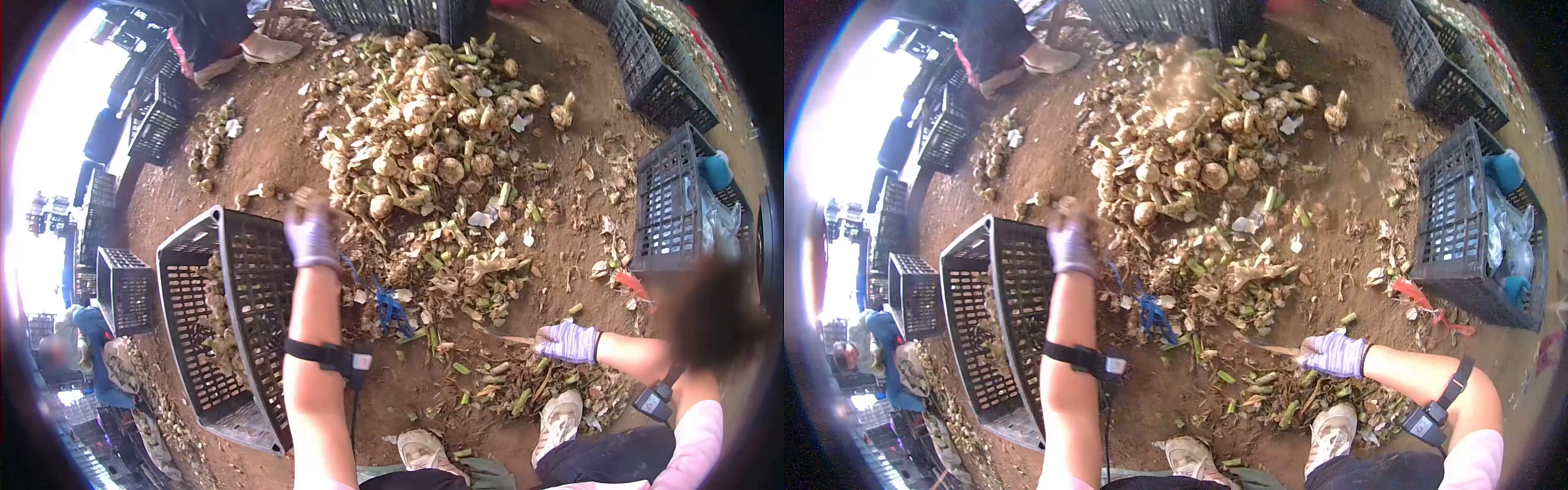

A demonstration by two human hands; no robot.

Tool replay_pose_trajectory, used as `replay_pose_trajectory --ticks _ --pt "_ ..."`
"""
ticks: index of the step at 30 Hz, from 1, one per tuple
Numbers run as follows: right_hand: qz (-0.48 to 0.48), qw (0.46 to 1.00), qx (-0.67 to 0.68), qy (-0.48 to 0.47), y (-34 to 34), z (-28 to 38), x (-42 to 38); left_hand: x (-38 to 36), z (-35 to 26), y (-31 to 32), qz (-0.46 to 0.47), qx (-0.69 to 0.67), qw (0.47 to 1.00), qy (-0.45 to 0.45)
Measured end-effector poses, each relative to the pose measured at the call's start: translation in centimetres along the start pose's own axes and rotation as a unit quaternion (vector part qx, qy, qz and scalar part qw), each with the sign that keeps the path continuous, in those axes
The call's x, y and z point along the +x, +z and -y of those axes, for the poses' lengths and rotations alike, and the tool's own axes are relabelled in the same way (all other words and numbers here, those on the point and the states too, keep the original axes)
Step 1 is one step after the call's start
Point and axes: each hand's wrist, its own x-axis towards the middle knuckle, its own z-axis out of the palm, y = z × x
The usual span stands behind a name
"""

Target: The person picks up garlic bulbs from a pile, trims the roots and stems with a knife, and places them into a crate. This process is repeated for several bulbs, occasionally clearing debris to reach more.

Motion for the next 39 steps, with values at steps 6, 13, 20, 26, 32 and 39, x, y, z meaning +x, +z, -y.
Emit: replay_pose_trajectory --ticks 6,13,20,26,32,39 --pt "0.023 0.999 0.015 0.027 -0.8 -0.2 0.7 3.6 2.1 -1.4 -0.103 0.054 0.993 -0.017" --pt "0.023 0.999 -0.003 0.024 -0.7 -1.2 1.0 2.5 4.0 7.4 0.107 0.589 0.8 -0.038" --pt "0.041 0.997 0.054 0.025 -0.7 -1.4 1.7 -10.6 4.0 4.2 0.34 0.614 0.706 0.098" --pt "0.052 0.998 0.028 0.036 -0.9 -0.1 1.9 -4.6 3.3 9.7 0.19 0.492 0.814 0.243" --pt "-0.001 1.0 -0.014 -0.02 -0.4 -1.3 1.5 -2.5 5.7 12.8 0.183 0.543 0.812 0.111" --pt "0.049 0.995 0.07 0.046 -0.2 -2.1 0.9 0.8 0.3 5.1 -0.029 0.067 0.984 0.164"
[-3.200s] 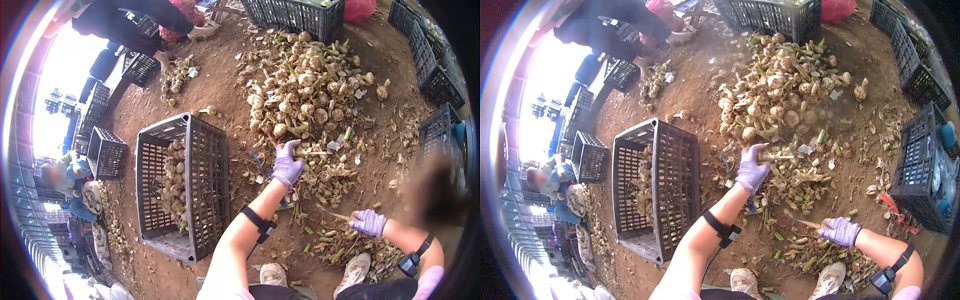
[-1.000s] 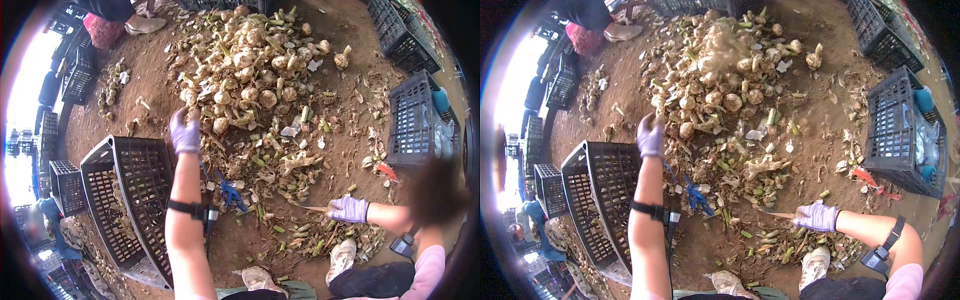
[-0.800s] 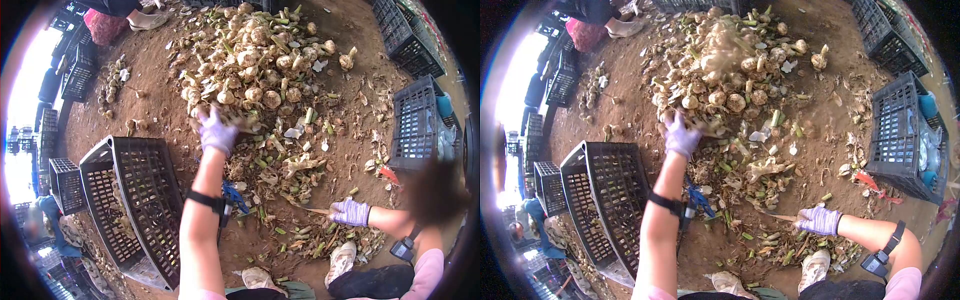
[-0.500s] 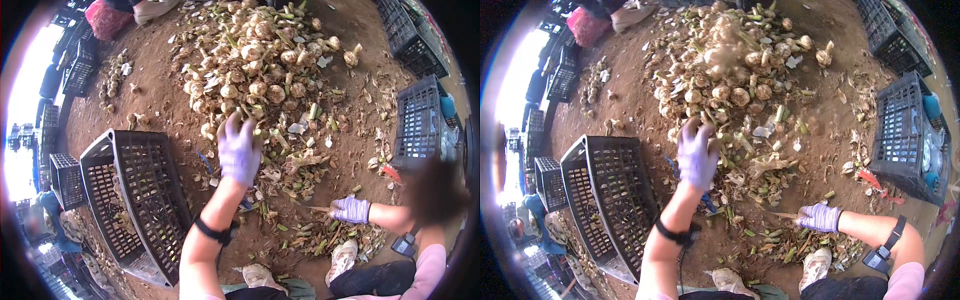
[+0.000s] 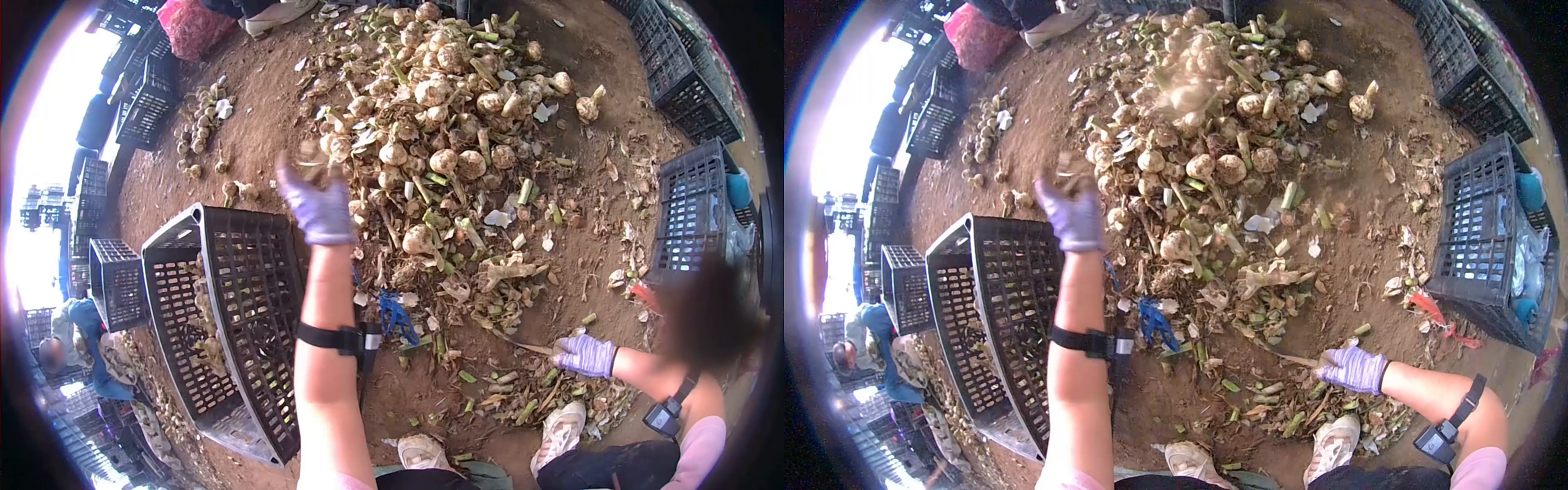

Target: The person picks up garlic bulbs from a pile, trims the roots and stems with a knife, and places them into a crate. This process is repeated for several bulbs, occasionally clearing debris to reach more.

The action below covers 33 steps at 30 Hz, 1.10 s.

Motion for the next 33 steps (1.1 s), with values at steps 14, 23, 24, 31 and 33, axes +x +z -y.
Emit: replay_pose_trajectory --ticks 14,23,24,31,33 --pt "0.0 1.0 0.006 -0.013 0.1 0.9 0.7 -1.9 7.8 -4.5 0.098 0.098 0.981 -0.138" --pt "-0.023 0.998 -0.045 -0.049 -0.4 1.6 0.5 5.8 4.5 -4.4 -0.063 0.121 0.968 -0.208" --pt "-0.008 1.0 -0.03 -0.003 -0.6 2.4 0.0 6.0 5.0 -3.1 -0.061 0.119 0.968 -0.211" --pt "-0.04 0.995 -0.077 -0.053 0.3 -0.4 1.0 0.8 3.6 4.7 0.286 0.385 0.869 -0.122" --pt "-0.04 0.994 -0.087 -0.052 0.0 -0.2 1.0 -3.9 0.6 4.1 0.344 0.496 0.796 0.042"
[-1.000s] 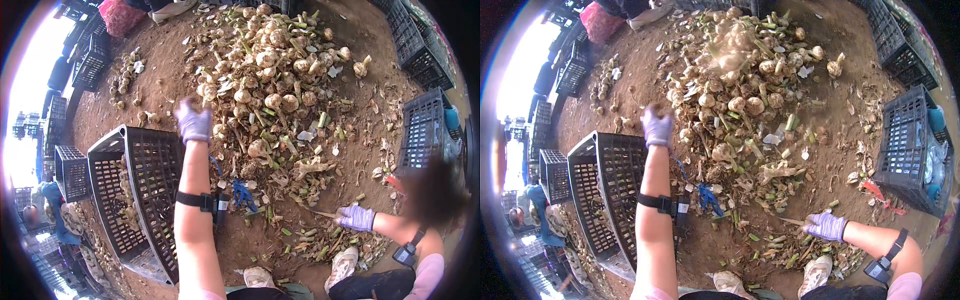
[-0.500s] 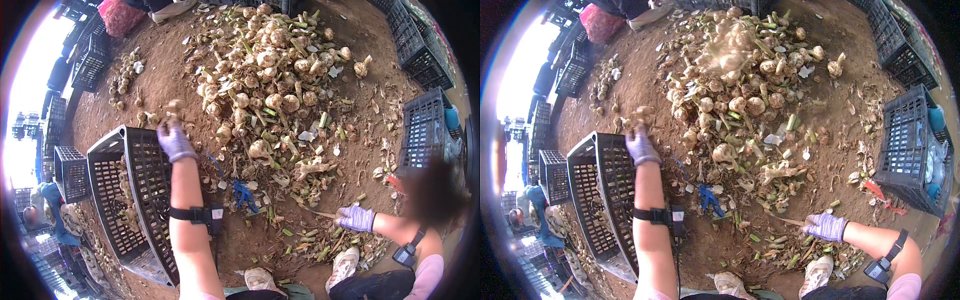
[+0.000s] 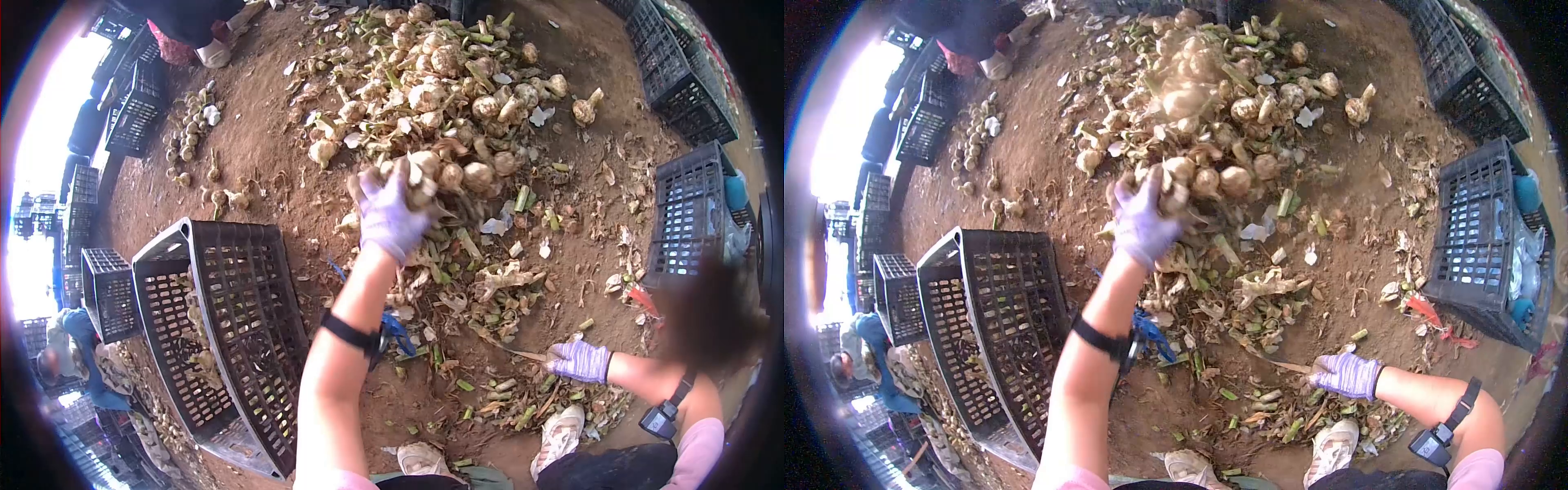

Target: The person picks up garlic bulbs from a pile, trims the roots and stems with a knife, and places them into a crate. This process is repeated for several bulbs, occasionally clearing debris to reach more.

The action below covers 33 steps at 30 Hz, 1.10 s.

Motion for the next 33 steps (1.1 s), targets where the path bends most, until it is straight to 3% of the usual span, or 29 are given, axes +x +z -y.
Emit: replay_pose_trajectory --ticks 2,4,7,8,9,12,15,16,18,20,21,24,25,26,28,32,33 --pt "0.043 0.992 0.099 0.066 -0.6 1.2 -0.5 -3.7 0.4 1.5 -0.026 -0.047 0.998 0.037" --pt "0.019 0.998 0.057 0.035 -0.4 0.7 0.0 -5.5 2.0 1.5 -0.008 0.0 0.989 0.147" --pt "0.053 0.992 0.079 0.087 -1.2 1.6 -0.2 -7.8 3.7 0.6 -0.058 -0.052 0.993 0.083" --pt "0.049 0.991 0.088 0.085 -1.2 1.4 -0.1 -8.3 5.0 0.2 -0.105 -0.02 0.993 0.054" --pt "0.047 0.991 0.099 0.082 -1.0 1.3 0.0 -8.0 6.3 -0.1 -0.163 -0.089 0.982 0.039" --pt "0.003 0.998 0.043 0.036 -0.3 0.3 0.1 -7.7 9.8 -1.5 -0.17 -0.114 0.977 -0.051" --pt "0.007 0.997 0.064 0.053 -0.3 1.3 -0.8 -6.1 10.3 -1.6 -0.189 -0.112 0.975 0.01" --pt "0.021 0.994 0.082 0.067 -0.3 1.5 -1.0 -5.4 9.9 -1.4 -0.179 -0.05 0.981 0.05" --pt "0.014 0.996 0.074 0.051 -0.2 1.9 -1.6 -4.0 8.7 -0.8 0.003 -0.036 0.998 -0.056" --pt "0.003 0.997 0.064 0.031 0.0 2.1 -2.1 -3.9 8.1 0.5 0.033 0.066 0.991 -0.113" --pt "-0.012 0.998 0.067 0.018 0.2 1.9 -2.2 -3.1 8.9 1.6 -0.013 -0.102 0.969 -0.223" --pt "-0.046 0.997 0.057 -0.014 0.3 1.9 -3.0 -5.1 9.8 0.4 0.054 -0.077 0.985 -0.144" --pt "-0.064 0.996 0.045 -0.032 0.2 2.0 -3.3 -6.7 9.1 0.0 0.046 -0.303 0.939 -0.156" --pt "-0.084 0.995 0.031 -0.05 0.1 2.1 -3.5 -8.6 6.5 -2.2 0.084 -0.439 0.874 -0.19" --pt "-0.196 0.97 -0.032 -0.139 -0.2 2.9 -4.2 -11.5 4.3 -3.6 0.091 -0.48 0.859 -0.152" --pt "-0.304 0.91 -0.055 -0.278 -1.9 9.6 -7.7 -16.4 -1.7 -8.2 0.177 -0.564 0.797 -0.128" --pt "-0.321 0.894 -0.084 -0.299 -2.1 10.7 -8.1 -17.0 -2.2 -8.5 0.163 -0.523 0.835 -0.046"
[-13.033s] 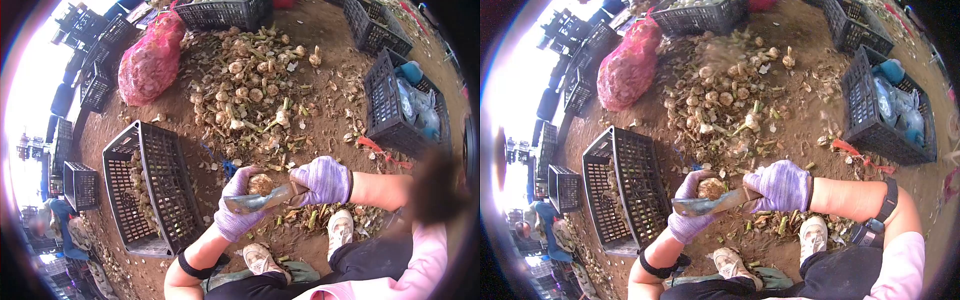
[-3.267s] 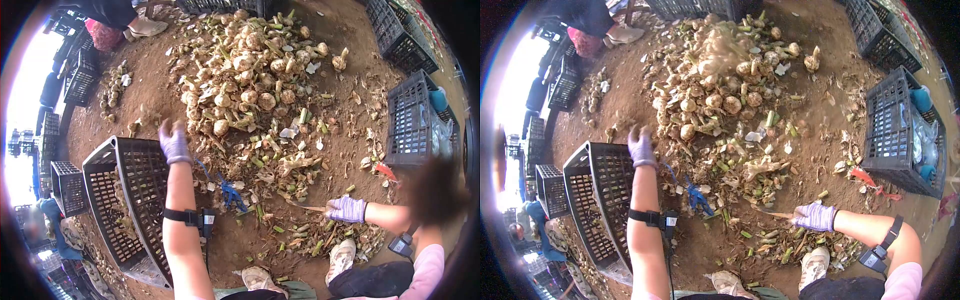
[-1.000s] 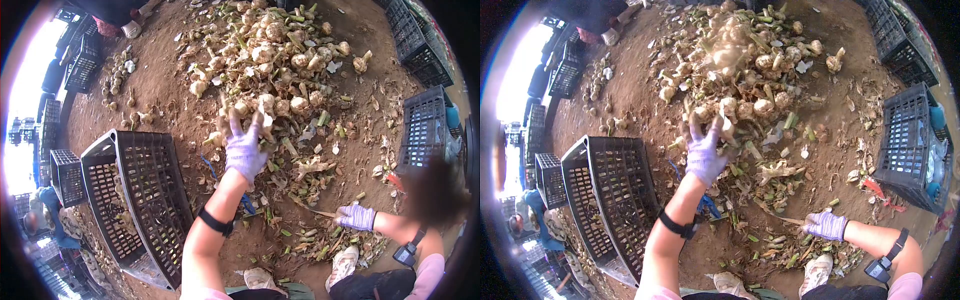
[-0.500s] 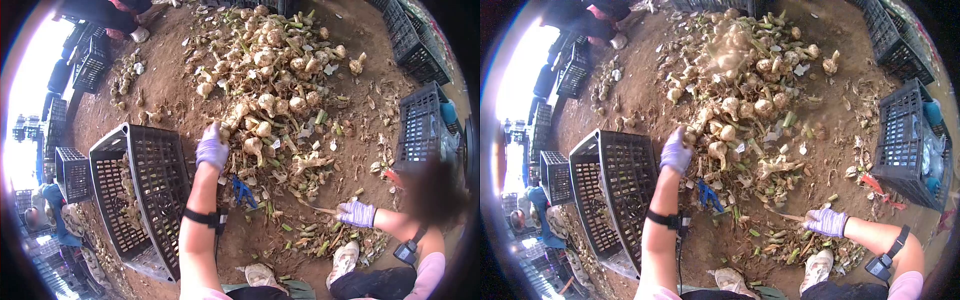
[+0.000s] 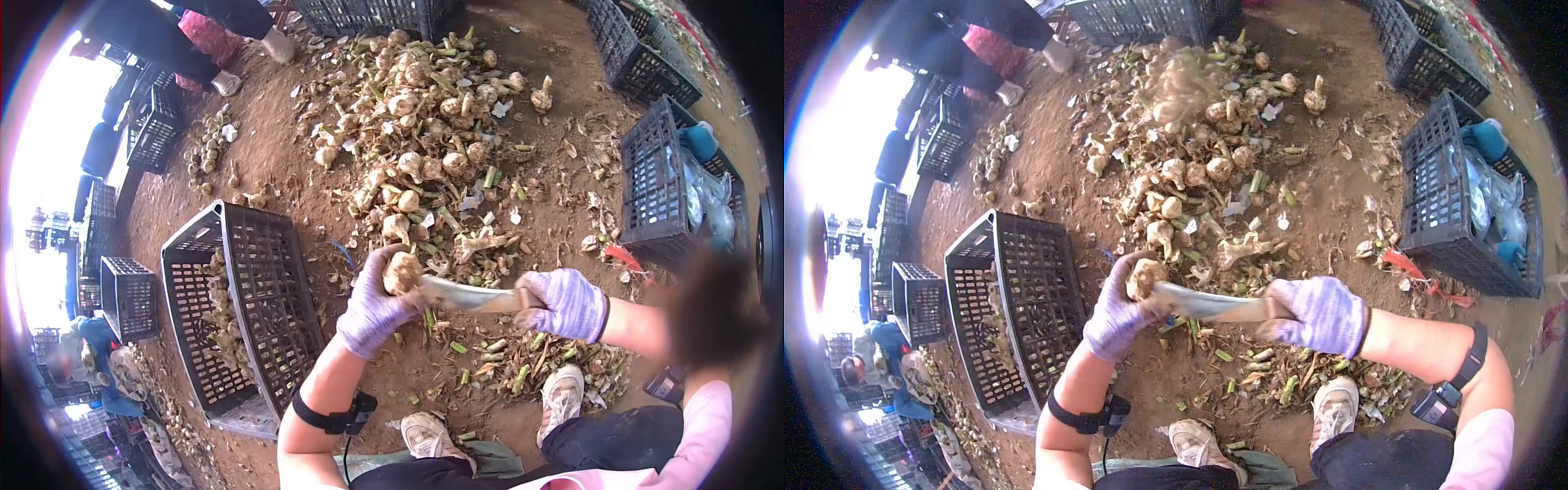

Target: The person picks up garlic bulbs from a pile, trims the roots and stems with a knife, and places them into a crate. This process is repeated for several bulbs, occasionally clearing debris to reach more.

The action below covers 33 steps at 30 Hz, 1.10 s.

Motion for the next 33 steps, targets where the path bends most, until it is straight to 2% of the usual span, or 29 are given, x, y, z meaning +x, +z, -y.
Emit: replay_pose_trajectory --ticks 1,2,3,5,10,22,25,29,30,31,33 --pt "-0.014 0.999 -0.025 -0.032 -0.2 0.9 0.4 -0.6 -0.2 0.4 0.023 0.067 0.995 0.071" --pt "-0.005 0.998 -0.027 -0.048 -0.5 2.0 0.8 -1.1 0.7 0.6 0.062 -0.072 0.995 0.04" --pt "0.004 0.997 -0.03 -0.065 -0.8 2.9 1.2 -2.0 -1.5 1.8 0.034 0.04 0.997 0.061" --pt "0.047 0.997 -0.015 -0.066 -1.4 4.2 1.8 -2.0 -1.1 1.5 0.035 0.208 0.954 0.214" --pt "0.017 0.991 -0.057 -0.123 -0.8 5.6 1.7 -4.5 -2.8 2.9 0.012 0.182 0.967 0.177" --pt "0.017 0.99 -0.066 -0.12 0.6 5.9 0.2 -6.4 -2.3 4.7 -0.032 0.167 0.973 0.159" --pt "0.021 0.991 -0.066 -0.11 1.0 5.0 -0.1 -6.4 -1.3 4.8 -0.029 0.196 0.959 0.2" --pt "0.011 0.988 -0.089 -0.124 1.5 3.0 -0.8 -6.6 -1.0 5.3 0.009 0.194 0.965 0.177" --pt "-0.011 0.996 -0.073 -0.041 1.8 1.8 -0.8 -7.2 -1.9 5.8 0.007 0.172 0.978 0.116" --pt "-0.036 0.997 -0.059 0.041 1.9 -0.2 -0.8 -7.4 -2.6 5.7 0.008 0.171 0.978 0.119" --pt "-0.156 0.976 0.049 0.145 3.9 -15.8 -4.2 -8.5 -2.7 4.6 -0.029 0.23 0.959 0.165"
